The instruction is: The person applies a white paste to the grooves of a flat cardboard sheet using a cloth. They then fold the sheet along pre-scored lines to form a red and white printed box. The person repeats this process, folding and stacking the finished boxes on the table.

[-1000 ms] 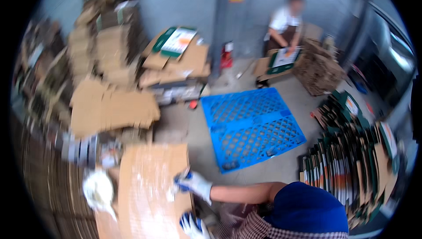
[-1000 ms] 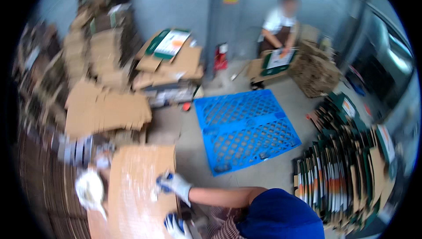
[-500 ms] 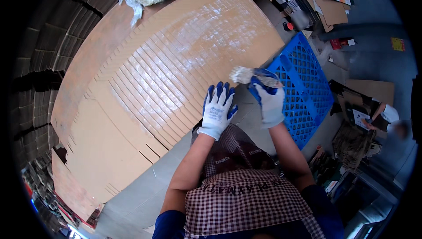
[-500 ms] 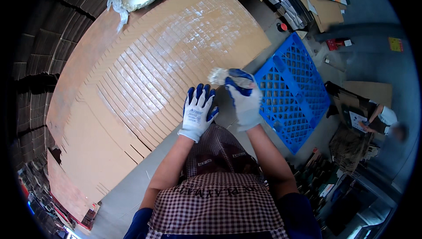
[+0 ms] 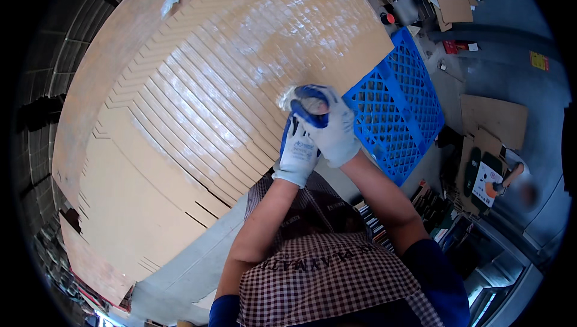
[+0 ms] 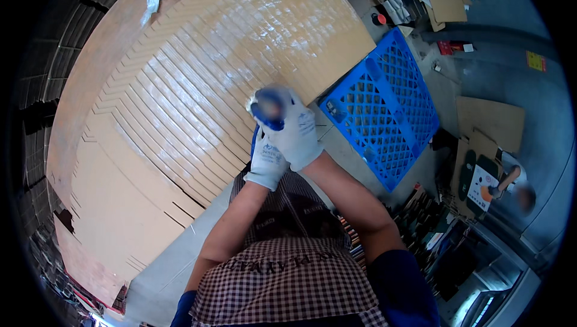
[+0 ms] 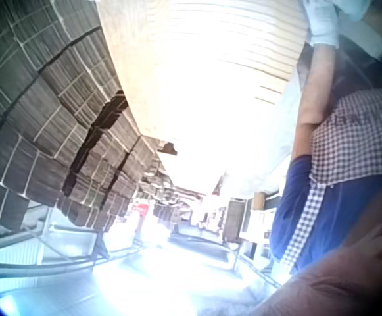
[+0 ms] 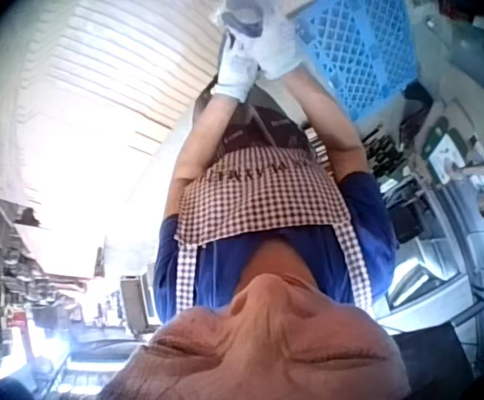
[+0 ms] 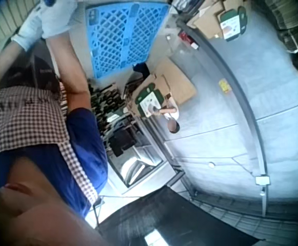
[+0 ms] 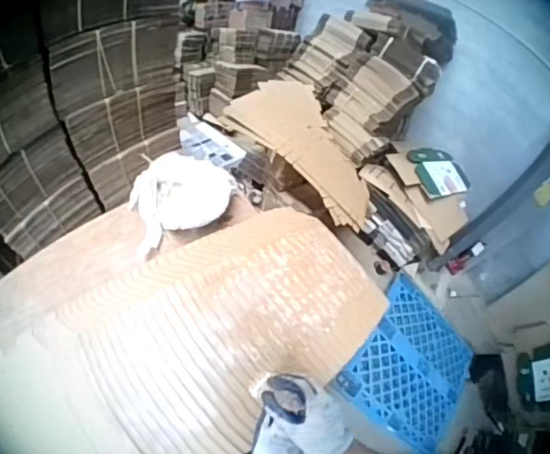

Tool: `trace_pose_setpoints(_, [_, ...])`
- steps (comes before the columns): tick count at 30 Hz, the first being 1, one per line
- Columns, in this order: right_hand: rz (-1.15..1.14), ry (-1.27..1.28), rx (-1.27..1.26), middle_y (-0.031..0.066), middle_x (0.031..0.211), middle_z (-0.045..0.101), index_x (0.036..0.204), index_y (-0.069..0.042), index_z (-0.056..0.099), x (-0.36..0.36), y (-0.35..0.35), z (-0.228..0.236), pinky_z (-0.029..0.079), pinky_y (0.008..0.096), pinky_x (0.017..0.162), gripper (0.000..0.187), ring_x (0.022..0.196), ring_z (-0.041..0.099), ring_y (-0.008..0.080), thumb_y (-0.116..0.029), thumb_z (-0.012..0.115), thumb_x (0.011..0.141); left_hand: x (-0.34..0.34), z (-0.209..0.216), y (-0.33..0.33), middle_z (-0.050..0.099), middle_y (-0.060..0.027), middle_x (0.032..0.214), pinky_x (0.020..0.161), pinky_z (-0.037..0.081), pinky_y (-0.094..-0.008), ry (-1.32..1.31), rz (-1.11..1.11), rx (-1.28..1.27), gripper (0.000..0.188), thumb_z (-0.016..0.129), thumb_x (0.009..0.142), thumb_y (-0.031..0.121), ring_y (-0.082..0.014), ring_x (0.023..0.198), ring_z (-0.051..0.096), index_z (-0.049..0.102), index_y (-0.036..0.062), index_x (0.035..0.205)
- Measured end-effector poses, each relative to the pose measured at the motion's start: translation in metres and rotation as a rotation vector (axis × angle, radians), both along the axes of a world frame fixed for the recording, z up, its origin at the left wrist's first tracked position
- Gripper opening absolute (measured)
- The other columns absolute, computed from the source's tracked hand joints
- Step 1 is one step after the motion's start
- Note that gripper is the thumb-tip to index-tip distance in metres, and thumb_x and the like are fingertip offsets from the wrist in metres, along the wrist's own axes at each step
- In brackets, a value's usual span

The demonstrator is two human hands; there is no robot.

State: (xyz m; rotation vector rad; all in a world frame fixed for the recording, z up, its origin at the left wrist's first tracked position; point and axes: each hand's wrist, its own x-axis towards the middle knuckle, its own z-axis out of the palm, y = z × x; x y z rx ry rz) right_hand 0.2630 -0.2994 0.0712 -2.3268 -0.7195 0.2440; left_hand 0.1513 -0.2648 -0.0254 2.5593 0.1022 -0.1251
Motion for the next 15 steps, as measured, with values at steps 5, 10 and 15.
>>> trace_pose_setpoints(5, [-0.019,-0.067,-0.035,0.0157,0.122,0.063,0.125,-0.007,0.060,0.022,-0.009,-0.003,0.054,0.0433,0.090,0.056,0.105,0.066,0.0380,-0.015,0.081,0.074,0.008,0.010,0.007,0.042,-0.0188,0.154,0.124,0.016,-0.0555,-0.062,-0.021,-0.031,0.055,0.058,0.094,0.032,-0.0387,0.148,0.030,0.052,0.0065,0.142])
trace_pose_setpoints(10, [0.136,-0.095,-0.052,0.0164,0.122,0.062,0.125,-0.008,0.060,-0.002,0.002,0.006,0.054,0.0450,0.091,0.049,0.105,0.066,0.0382,-0.014,0.074,0.079,0.005,-0.009,-0.002,0.043,-0.0175,0.153,0.123,0.018,-0.0562,-0.075,0.120,-0.335,0.057,0.057,0.093,0.031,-0.0386,0.146,0.032,0.050,0.0060,0.145])
trace_pose_setpoints(15, [0.122,-0.131,-0.098,0.0180,0.127,0.059,0.128,-0.009,0.060,0.006,-0.006,0.003,0.052,0.0462,0.094,0.051,0.107,0.063,0.0383,-0.016,0.071,0.079,0.010,0.005,0.001,0.046,-0.0164,0.151,0.123,0.018,-0.0546,-0.196,0.104,-0.115,0.058,0.055,0.095,0.030,-0.0367,0.146,0.034,0.047,0.0067,0.147])
